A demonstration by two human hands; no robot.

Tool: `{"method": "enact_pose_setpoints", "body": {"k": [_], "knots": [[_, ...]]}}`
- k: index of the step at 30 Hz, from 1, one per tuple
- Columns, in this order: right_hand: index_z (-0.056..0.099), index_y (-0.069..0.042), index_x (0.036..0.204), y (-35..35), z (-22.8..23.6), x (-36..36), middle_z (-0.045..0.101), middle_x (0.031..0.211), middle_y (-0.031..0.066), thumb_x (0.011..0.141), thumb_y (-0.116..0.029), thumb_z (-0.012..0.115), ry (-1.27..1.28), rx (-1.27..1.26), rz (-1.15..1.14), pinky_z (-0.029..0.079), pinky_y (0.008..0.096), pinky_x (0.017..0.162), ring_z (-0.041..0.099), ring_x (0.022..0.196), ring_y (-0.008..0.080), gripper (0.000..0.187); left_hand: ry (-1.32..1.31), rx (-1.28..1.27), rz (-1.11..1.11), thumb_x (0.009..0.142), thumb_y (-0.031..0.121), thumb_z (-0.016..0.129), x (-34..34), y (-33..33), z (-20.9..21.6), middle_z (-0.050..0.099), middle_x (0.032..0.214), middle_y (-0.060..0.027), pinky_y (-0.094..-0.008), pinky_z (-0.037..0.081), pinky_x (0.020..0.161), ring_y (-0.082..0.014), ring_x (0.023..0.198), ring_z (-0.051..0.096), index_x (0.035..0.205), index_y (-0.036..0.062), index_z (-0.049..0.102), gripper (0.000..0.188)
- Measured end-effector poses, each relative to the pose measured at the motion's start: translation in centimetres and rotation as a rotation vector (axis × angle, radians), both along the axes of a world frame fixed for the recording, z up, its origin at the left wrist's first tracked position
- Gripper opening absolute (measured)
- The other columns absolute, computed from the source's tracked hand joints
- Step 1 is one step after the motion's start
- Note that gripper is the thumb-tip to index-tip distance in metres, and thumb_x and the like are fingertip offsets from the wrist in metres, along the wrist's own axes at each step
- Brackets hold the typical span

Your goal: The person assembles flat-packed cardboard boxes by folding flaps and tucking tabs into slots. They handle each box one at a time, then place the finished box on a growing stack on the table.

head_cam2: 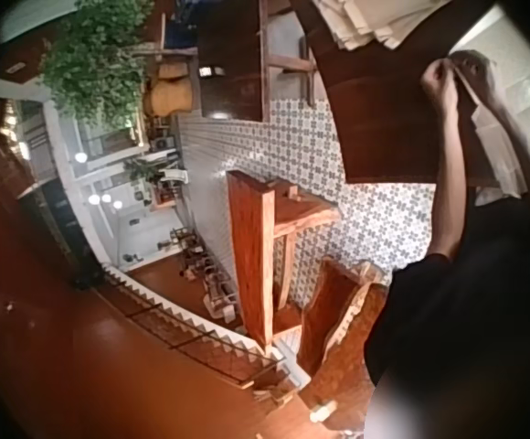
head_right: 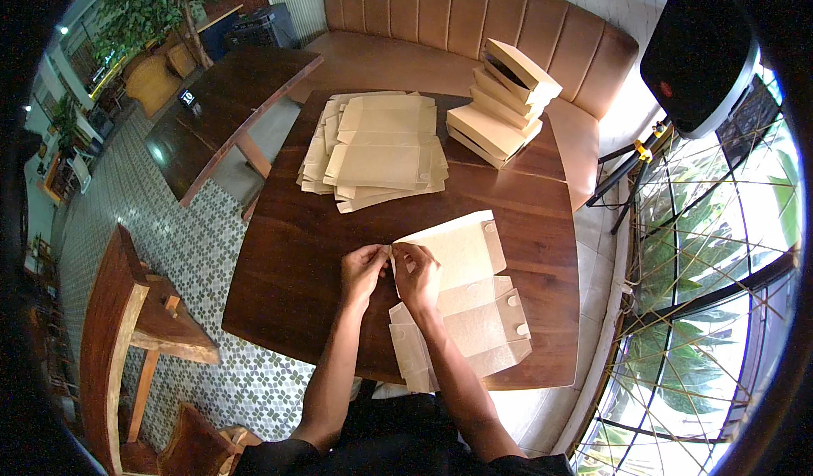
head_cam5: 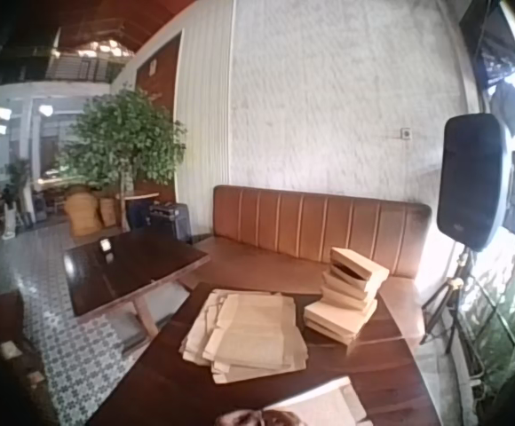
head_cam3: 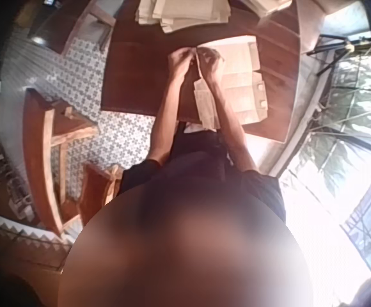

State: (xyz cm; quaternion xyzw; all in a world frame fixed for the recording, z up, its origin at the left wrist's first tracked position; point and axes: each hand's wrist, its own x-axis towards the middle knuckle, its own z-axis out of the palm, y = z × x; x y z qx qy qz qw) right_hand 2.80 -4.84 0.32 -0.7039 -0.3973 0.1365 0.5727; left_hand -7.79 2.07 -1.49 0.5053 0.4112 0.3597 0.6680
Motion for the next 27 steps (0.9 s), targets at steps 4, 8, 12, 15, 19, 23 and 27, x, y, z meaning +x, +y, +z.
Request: {"method": "enact_pose_setpoints", "body": {"k": [4,8,12,15,19,23,27], "knots": [[0.08,0.0,0.105,-0.3,-0.1,0.0,0.08,0.091,0.0161,0.096,-0.012,0.074,0.126,-0.114,-0.038,0.061,0.0327,0.073,0.077,0.078,0.02,0.016,0.032,0.001,-0.029,0.103,0.02,0.072,-0.2,-0.6,0.2,0.073,0.09,-0.0022,-0.0244,0.049,0.065,-0.0076,0.075,0.063,0.108,-0.0034,0.076,0.024],[0.08,0.002,0.103,-0.8,-0.6,-0.1,0.08,0.091,0.0167,0.096,-0.014,0.074,0.132,-0.061,-0.046,0.06,0.0328,0.075,0.078,0.081,0.0192,0.018,-0.001,-0.031,0.027,0.102,0.019,0.072,-0.2,-1.1,0.0,0.074,0.09,-0.0034,-0.0252,0.05,0.066,-0.0083,0.074,0.063,0.11,-0.0043,0.076,0.025],[0.079,0.003,0.103,-1.3,-1.2,0.1,0.08,0.093,0.0181,0.097,-0.013,0.073,0.137,-0.089,-0.016,0.061,0.0348,0.077,0.078,0.084,0.0221,0.018,-0.035,-0.01,0.055,0.102,0.017,0.073,0.2,-1.5,-0.6,0.074,0.091,-0.0043,-0.0252,0.05,0.067,-0.0086,0.075,0.064,0.11,-0.0056,0.076,0.024],[0.077,0.004,0.102,-1.3,-1.2,0.0,0.079,0.092,0.0187,0.096,-0.01,0.071,0.051,-0.084,-0.007,0.06,0.0342,0.076,0.078,0.082,0.0229,0.017,-0.039,-0.015,0.081,0.102,0.016,0.073,0.3,-1.6,-0.9,0.074,0.091,-0.0047,-0.0249,0.051,0.067,-0.0088,0.075,0.064,0.111,-0.0062,0.075,0.024],[0.075,0.005,0.099,-1.1,-0.9,-0.2,0.078,0.091,0.0209,0.097,-0.008,0.068,-0.024,-0.158,-0.038,0.06,0.0362,0.075,0.078,0.082,0.0281,0.015,-0.088,0.004,0.103,0.101,0.013,0.072,0.7,-1.8,-1.0,0.073,0.088,-0.0027,-0.023,0.051,0.064,-0.0066,0.073,0.063,0.109,-0.0068,0.075,0.021],[0.076,0.003,0.099,-0.9,-0.5,-0.5,0.078,0.089,0.0206,0.097,-0.012,0.068,0.007,-0.197,-0.068,0.061,0.0383,0.074,0.079,0.08,0.0299,0.017,-0.096,0.013,0.135,0.101,0.011,0.072,0.9,-1.9,-0.9,0.072,0.086,-0.0015,-0.0222,0.051,0.062,-0.0053,0.071,0.062,0.107,-0.0072,0.075,0.019],[0.078,0.0,0.098,-0.9,-0.5,-0.6,0.079,0.087,0.0182,0.096,-0.015,0.071,-0.041,-0.291,-0.103,0.061,0.0384,0.073,0.079,0.078,0.0284,0.017,-0.046,0.052,0.129,0.101,0.011,0.072,0.8,-2.0,-0.7,0.072,0.087,-0.0015,-0.0221,0.051,0.063,-0.0051,0.073,0.063,0.107,-0.0073,0.074,0.019]]}}
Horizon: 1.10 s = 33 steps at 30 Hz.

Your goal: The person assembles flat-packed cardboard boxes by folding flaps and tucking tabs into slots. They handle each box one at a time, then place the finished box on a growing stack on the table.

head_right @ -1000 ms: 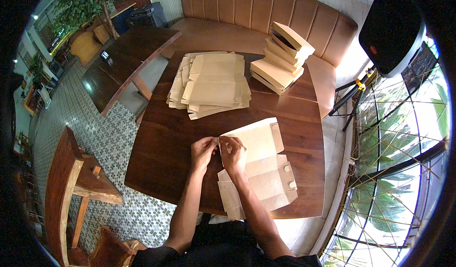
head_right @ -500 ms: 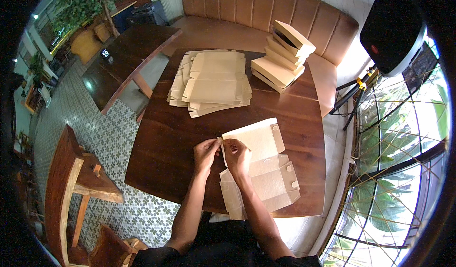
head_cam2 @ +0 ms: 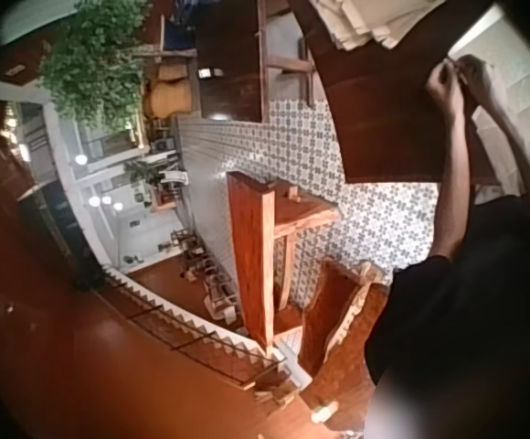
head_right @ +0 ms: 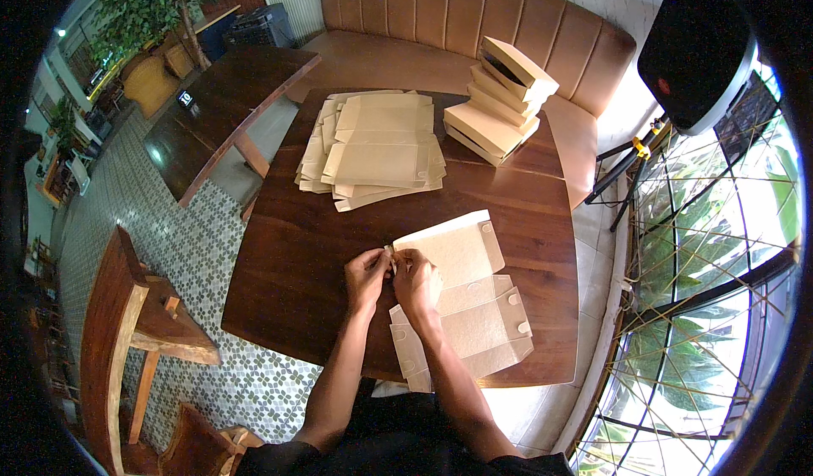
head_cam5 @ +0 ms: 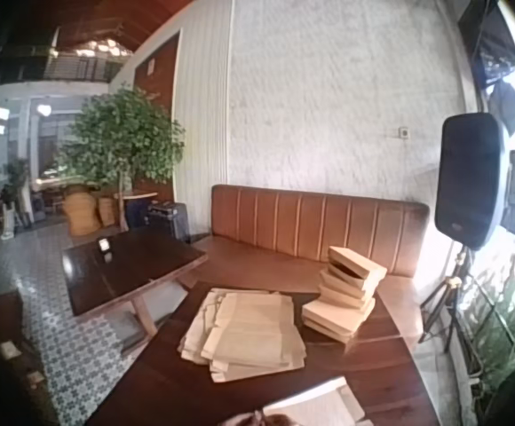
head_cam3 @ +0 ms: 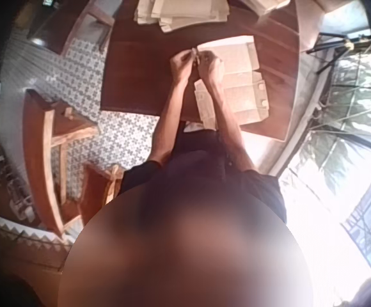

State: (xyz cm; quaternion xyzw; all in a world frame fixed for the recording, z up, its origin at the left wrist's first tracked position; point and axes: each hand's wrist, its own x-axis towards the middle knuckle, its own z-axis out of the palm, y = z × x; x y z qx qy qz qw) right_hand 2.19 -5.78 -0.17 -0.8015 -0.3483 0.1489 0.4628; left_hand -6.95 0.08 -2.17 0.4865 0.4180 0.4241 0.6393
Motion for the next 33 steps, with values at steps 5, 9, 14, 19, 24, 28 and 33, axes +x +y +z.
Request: {"method": "enact_pose_setpoints", "body": {"k": [5,9,14,19,24,28,33], "knots": [[0.08,-0.001,0.098,-0.1,0.2,0.3,0.079,0.086,0.0169,0.095,-0.018,0.074,0.098,-0.005,0.006,0.06,0.0372,0.071,0.079,0.077,0.0254,0.019,-0.016,0.016,0.018,0.101,0.012,0.073,0.0,-0.2,-0.1,0.073,0.089,-0.0014,-0.0219,0.052,0.063,-0.0053,0.076,0.065,0.108,-0.0067,0.074,0.02],[0.081,-0.001,0.102,-0.3,0.1,0.7,0.08,0.086,0.0134,0.096,-0.018,0.076,0.155,0.058,0.051,0.058,0.032,0.071,0.075,0.076,0.0157,0.019,-0.033,0.018,0.038,0.101,0.013,0.074,0.2,-0.2,-0.3,0.074,0.091,-0.0024,-0.0225,0.053,0.065,-0.006,0.078,0.066,0.109,-0.0063,0.074,0.021],[0.08,0.001,0.106,-1.3,-1.2,1.8,0.079,0.088,0.0084,0.097,-0.014,0.074,0.163,0.202,0.184,0.055,0.0263,0.072,0.068,0.079,0.0081,0.018,-0.062,-0.035,0.012,0.1,0.02,0.076,-0.3,0.1,-0.4,0.076,0.097,-0.0076,-0.0262,0.055,0.07,-0.0112,0.081,0.068,0.113,-0.0052,0.073,0.028],[0.077,0.004,0.112,0.1,-1.3,4.0,0.079,0.09,0.009,0.1,-0.018,0.074,0.315,0.29,0.216,0.056,0.0262,0.071,0.07,0.079,0.011,0.026,-0.037,-0.029,-0.028,0.098,0.022,0.079,-0.8,0.3,-0.2,0.075,0.097,-0.0084,-0.0276,0.056,0.071,-0.0126,0.081,0.069,0.113,-0.0054,0.072,0.032],[0.077,0.004,0.111,1.2,0.3,6.3,0.08,0.091,0.0089,0.103,-0.019,0.071,0.409,0.01,0.439,0.057,0.0274,0.069,0.071,0.076,0.0122,0.025,-0.057,-0.017,-0.086,0.098,0.023,0.079,-1.0,0.5,0.1,0.075,0.097,-0.0083,-0.0277,0.056,0.072,-0.0128,0.082,0.069,0.113,-0.0054,0.072,0.032],[0.079,0.003,0.105,1.5,0.0,6.7,0.079,0.091,0.0072,0.1,-0.014,0.072,0.593,0.032,0.456,0.057,0.0284,0.071,0.069,0.077,0.0118,0.019,-0.041,-0.027,-0.117,0.099,0.022,0.078,-1.2,0.8,0.2,0.075,0.095,-0.0079,-0.0275,0.055,0.071,-0.013,0.082,0.069,0.112,-0.0057,0.072,0.031],[0.079,0.002,0.103,1.7,-0.7,7.3,0.078,0.09,0.0071,0.097,-0.016,0.073,0.489,0.012,0.518,0.056,0.0278,0.07,0.07,0.078,0.0115,0.02,0.032,-0.02,-0.199,0.1,0.021,0.076,-1.6,1.6,0.2,0.074,0.093,-0.0061,-0.0275,0.055,0.071,-0.0128,0.081,0.068,0.111,-0.0041,0.072,0.028]]}}
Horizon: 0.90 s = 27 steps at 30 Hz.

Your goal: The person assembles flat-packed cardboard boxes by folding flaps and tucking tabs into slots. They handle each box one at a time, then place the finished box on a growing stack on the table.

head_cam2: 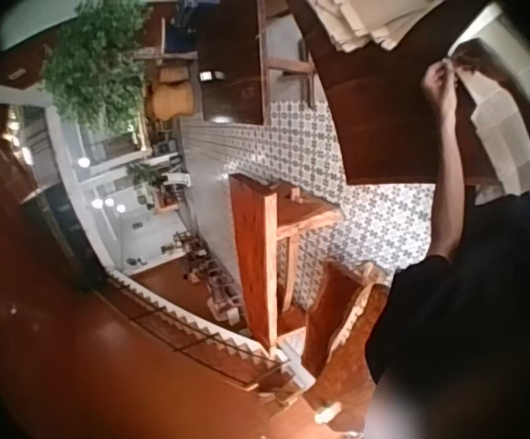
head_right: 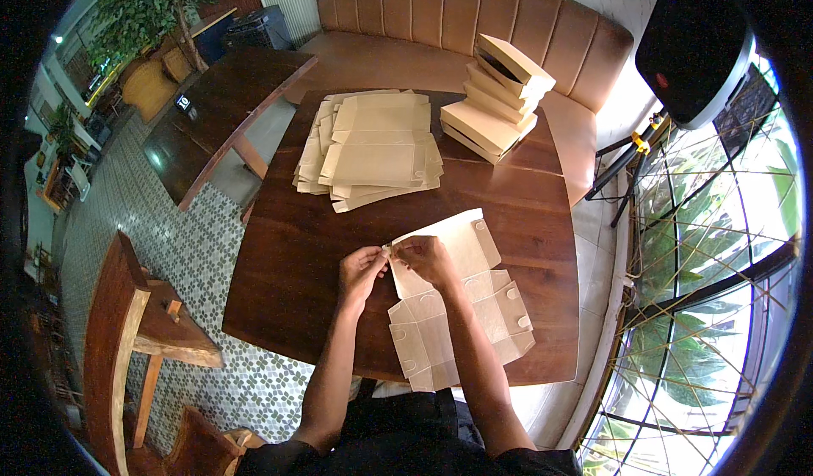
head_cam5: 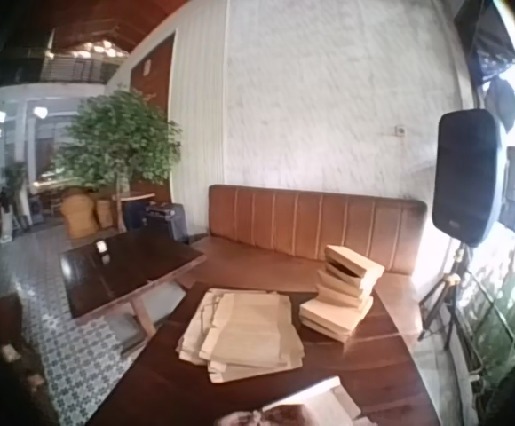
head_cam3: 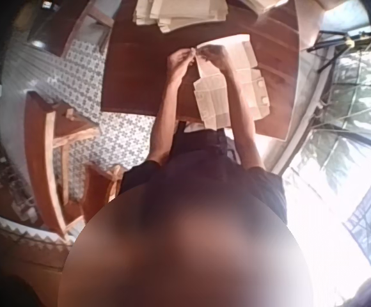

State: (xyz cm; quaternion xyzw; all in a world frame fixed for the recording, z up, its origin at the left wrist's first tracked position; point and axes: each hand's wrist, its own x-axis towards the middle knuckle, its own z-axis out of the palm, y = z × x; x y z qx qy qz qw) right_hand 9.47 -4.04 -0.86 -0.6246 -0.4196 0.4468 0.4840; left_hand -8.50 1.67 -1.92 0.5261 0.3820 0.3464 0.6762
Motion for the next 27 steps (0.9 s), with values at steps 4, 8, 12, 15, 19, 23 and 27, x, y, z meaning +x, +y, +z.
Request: {"method": "enact_pose_setpoints", "body": {"k": [4,8,12,15,19,23,27], "knots": [[0.081,0.001,0.098,0.5,0.5,0.3,0.079,0.085,0.008,0.093,-0.02,0.075,-0.116,-0.094,0.052,0.056,0.0276,0.066,0.071,0.074,0.0115,0.023,0.292,0.247,-0.068,0.096,0.021,0.079,-0.4,1.4,1.4,0.075,0.082,-0.0087,-0.0314,0.055,0.065,-0.0151,0.072,0.07,0.1,-0.0023,0.074,0.025],[0.083,-0.001,0.096,1.1,0.5,-0.9,0.079,0.08,0.0091,0.091,-0.024,0.077,-0.205,-0.128,-0.032,0.059,0.0298,0.066,0.074,0.069,0.0139,0.024,0.563,0.648,0.088,0.088,0.024,0.083,0.8,3.0,4.0,0.074,0.076,-0.0174,-0.0402,0.058,0.065,-0.0332,0.071,0.075,0.079,0.0003,0.072,0.028],[0.083,-0.001,0.093,1.2,0.5,-2.3,0.079,0.08,0.0134,0.089,-0.026,0.079,-0.295,-0.097,-0.08,0.06,0.0328,0.069,0.076,0.073,0.0172,0.025,0.907,0.566,-0.169,0.079,0.022,0.085,1.4,4.7,6.3,0.076,0.082,-0.0206,-0.0454,0.062,0.074,-0.039,0.08,0.076,0.081,-0.0007,0.073,0.025],[0.083,-0.005,0.09,1.1,0.6,-2.7,0.078,0.08,0.016,0.087,-0.026,0.078,-0.43,-0.127,-0.061,0.06,0.0355,0.071,0.077,0.072,0.0224,0.022,1.011,0.579,-0.268,0.075,0.017,0.082,2.0,5.2,6.8,0.076,0.081,-0.0227,-0.0436,0.062,0.077,-0.0349,0.08,0.078,0.077,0.0007,0.078,0.017],[0.084,-0.008,0.089,1.2,0.2,-3.7,0.077,0.083,0.0197,0.085,-0.029,0.076,-0.417,-0.071,-0.167,0.06,0.0403,0.073,0.078,0.078,0.0311,0.022,1.062,0.689,-0.197,0.07,0.014,0.08,2.8,5.3,6.2,0.075,0.078,-0.0234,-0.0448,0.062,0.076,-0.0355,0.079,0.078,0.074,-0.0005,0.077,0.015],[0.084,-0.008,0.091,1.3,-0.7,-3.6,0.078,0.085,0.0195,0.085,-0.027,0.073,-0.414,-0.067,-0.16,0.061,0.0408,0.074,0.078,0.08,0.0314,0.022,1.096,0.5,-0.331,0.066,0.017,0.089,3.2,6.3,6.1,0.074,0.105,-0.0304,-0.048,0.063,0.087,-0.0432,0.099,0.075,0.097,-0.0087,0.074,0.043],[0.082,-0.005,0.089,1.8,-1.1,-2.9,0.078,0.083,0.0171,0.087,-0.025,0.07,-0.395,-0.067,-0.119,0.061,0.0387,0.073,0.078,0.076,0.027,0.024,1.1,0.501,-0.34,0.065,0.017,0.086,3.2,6.5,6.2,0.075,0.082,-0.0243,-0.0434,0.062,0.076,-0.0362,0.078,0.076,0.076,-0.0022,0.076,0.025]]}}
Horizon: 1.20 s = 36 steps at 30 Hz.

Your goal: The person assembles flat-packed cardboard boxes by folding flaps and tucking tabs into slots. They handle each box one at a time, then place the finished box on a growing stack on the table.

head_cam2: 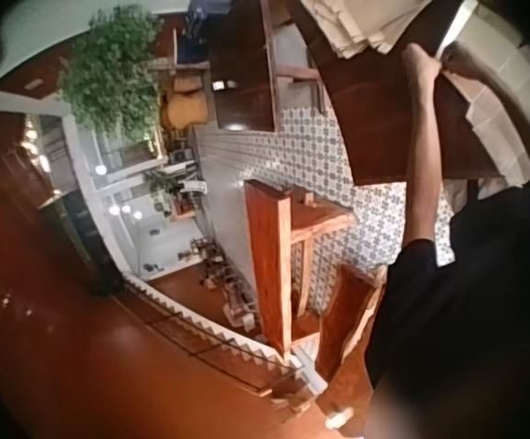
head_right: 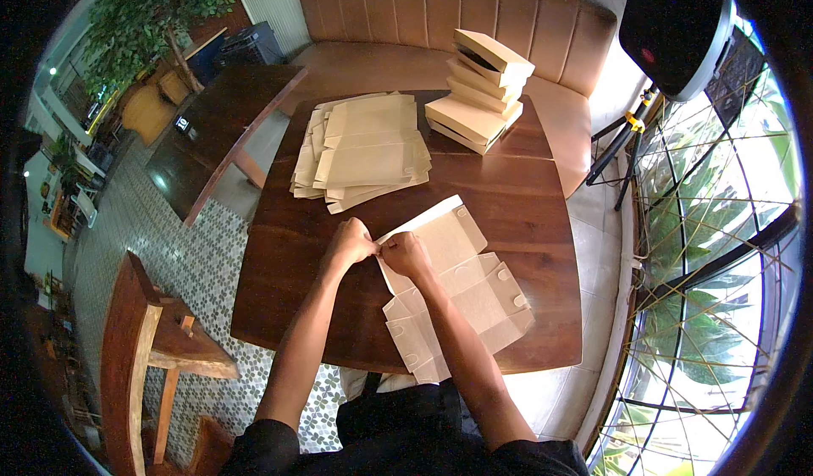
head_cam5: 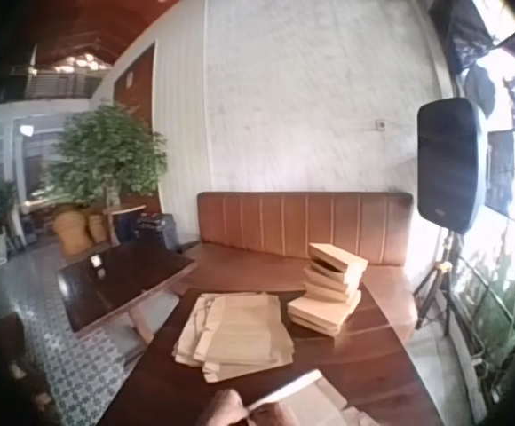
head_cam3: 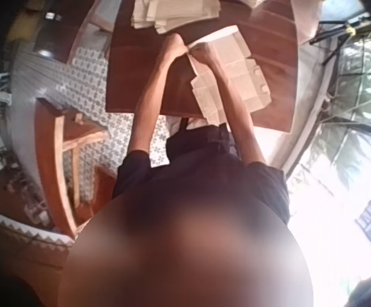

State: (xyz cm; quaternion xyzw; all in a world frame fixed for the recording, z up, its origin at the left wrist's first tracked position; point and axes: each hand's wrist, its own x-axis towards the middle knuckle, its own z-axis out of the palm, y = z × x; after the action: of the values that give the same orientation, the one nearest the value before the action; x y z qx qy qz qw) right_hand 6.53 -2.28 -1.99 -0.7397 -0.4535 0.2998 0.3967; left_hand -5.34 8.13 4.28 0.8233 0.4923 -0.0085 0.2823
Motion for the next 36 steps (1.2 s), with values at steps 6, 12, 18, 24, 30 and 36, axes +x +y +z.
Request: {"method": "enact_pose_setpoints", "body": {"k": [6,12,18,24,30,36], "knots": [[0.077,0.003,0.083,0.1,0.3,0.4,0.076,0.073,0.0115,0.092,-0.021,0.066,0.104,-0.015,0.003,0.06,0.0327,0.066,0.074,0.068,0.0164,0.027,-0.062,0.005,-0.002,0.069,0.022,0.085,-0.2,-0.1,0.4,0.074,0.077,-0.0252,-0.0447,0.062,0.074,-0.037,0.078,0.077,0.072,-0.0026,0.076,0.026],[0.076,0.002,0.086,-0.1,0.5,0.6,0.074,0.07,0.0098,0.093,-0.02,0.067,0.201,-0.035,0.027,0.058,0.0314,0.063,0.072,0.066,0.0138,0.025,-0.095,0.041,0.056,0.081,0.03,0.08,-1.2,-1.1,-0.7,0.073,0.07,-0.0193,-0.0419,0.057,0.064,-0.0312,0.063,0.074,0.072,-0.0013,0.074,0.033],[0.076,0.0,0.087,0.4,-0.6,-0.1,0.075,0.071,0.0111,0.084,-0.011,0.076,-0.012,0.037,-0.087,0.058,0.0325,0.063,0.074,0.068,0.0151,0.012,-0.229,-0.027,0.081,0.084,0.03,0.078,-1.4,-1.6,-2.2,0.072,0.067,-0.0217,-0.0426,0.058,0.063,-0.0331,0.062,0.073,0.069,-0.0039,0.071,0.038],[0.076,-0.002,0.092,-0.8,0.0,0.0,0.077,0.078,0.0142,0.083,-0.006,0.075,-0.035,0.137,-0.118,0.06,0.0332,0.067,0.076,0.071,0.0181,0.01,-0.063,0.095,0.044,0.081,0.02,0.08,-0.4,-2.7,-1.4,0.073,0.098,-0.0333,-0.0514,0.062,0.085,-0.0469,0.096,0.074,0.095,-0.0072,0.076,0.03],[0.077,-0.003,0.098,-6.7,2.9,7.1,0.079,0.095,0.0129,0.09,-0.011,0.076,-0.17,0.437,-0.418,0.06,0.0325,0.076,0.077,0.084,0.0213,0.012,-0.036,0.295,-0.035,0.081,-0.001,0.073,0.0,-3.0,-1.0,0.074,0.092,-0.0306,-0.0483,0.064,0.079,-0.0453,0.091,0.075,0.088,-0.0041,0.076,0.009],[0.079,-0.003,0.11,-8.8,1.9,11.9,0.079,0.097,0.0175,0.091,-0.026,0.078,-0.178,0.088,-0.43,0.059,0.0367,0.08,0.076,0.085,0.0237,0.03,0.043,0.31,-0.003,0.085,0.019,0.08,1.5,-3.3,1.7,0.068,0.124,-0.0287,-0.052,0.057,0.097,-0.0401,0.12,0.066,0.118,-0.0025,0.069,0.041]]}}
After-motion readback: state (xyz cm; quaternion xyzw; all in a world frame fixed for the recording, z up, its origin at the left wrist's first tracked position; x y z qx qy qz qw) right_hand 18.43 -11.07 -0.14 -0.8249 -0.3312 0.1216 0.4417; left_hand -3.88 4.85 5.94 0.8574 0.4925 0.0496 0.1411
